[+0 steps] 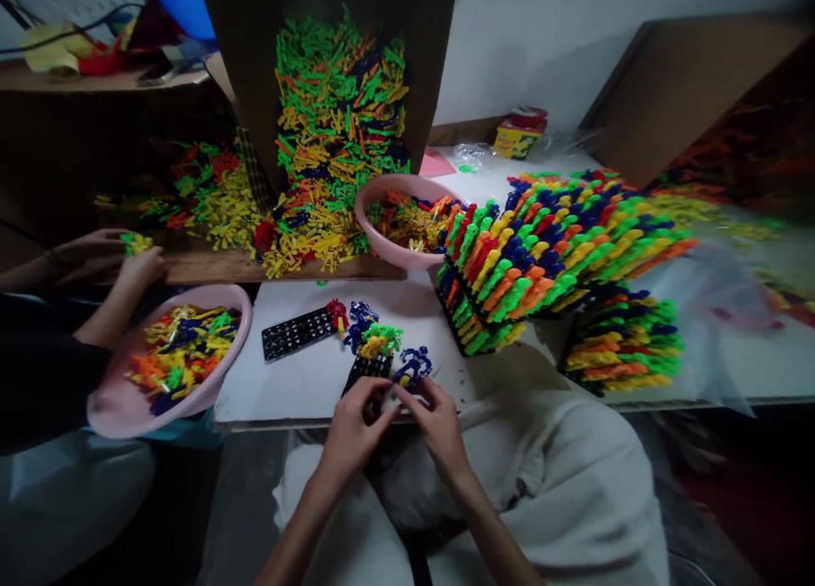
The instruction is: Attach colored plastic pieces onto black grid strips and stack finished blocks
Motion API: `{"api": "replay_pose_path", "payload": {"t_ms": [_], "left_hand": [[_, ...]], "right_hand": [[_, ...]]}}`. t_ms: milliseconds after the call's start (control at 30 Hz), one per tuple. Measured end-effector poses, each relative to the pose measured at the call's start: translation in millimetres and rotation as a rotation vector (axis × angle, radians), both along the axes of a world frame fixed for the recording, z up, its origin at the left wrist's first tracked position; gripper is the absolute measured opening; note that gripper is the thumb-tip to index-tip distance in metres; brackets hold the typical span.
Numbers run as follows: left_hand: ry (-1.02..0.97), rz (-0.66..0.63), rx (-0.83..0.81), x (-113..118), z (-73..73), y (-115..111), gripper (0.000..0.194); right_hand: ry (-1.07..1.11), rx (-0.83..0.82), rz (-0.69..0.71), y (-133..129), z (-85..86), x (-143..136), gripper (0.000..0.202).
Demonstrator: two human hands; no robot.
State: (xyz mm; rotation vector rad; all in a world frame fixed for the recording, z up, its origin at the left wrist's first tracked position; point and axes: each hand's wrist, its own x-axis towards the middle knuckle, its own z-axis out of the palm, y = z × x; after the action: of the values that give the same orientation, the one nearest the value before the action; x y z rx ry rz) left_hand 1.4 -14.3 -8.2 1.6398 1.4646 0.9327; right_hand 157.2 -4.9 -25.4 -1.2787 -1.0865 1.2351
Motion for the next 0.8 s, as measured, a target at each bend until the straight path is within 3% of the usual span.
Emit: {"api": "replay_pose_path", "payload": {"t_ms": [133, 300, 500, 800], "left_hand": [[0.323, 0.101, 0.256, -24, -18.5, -4, 0.021], [0.412, 0.107, 0.32, -33, -37.9, -9, 0.017], [0.393, 0.133, 0.332, -28, -37.9, -10, 0.014], [0.375, 0.151, 0.314, -26, -39.4, -12, 0.015]], "right_hand": [[-0.222, 0.197, -0.091, 12, -13.7, 3, 0.026], [-0.355, 0.312, -0.001, 32, -26.2, -4, 0.023], [-0.465, 0.413, 0.007, 33, -32.6, -13, 0.018], [-0.57, 0.466, 0.11, 34, -22.8, -10, 0.017]]}}
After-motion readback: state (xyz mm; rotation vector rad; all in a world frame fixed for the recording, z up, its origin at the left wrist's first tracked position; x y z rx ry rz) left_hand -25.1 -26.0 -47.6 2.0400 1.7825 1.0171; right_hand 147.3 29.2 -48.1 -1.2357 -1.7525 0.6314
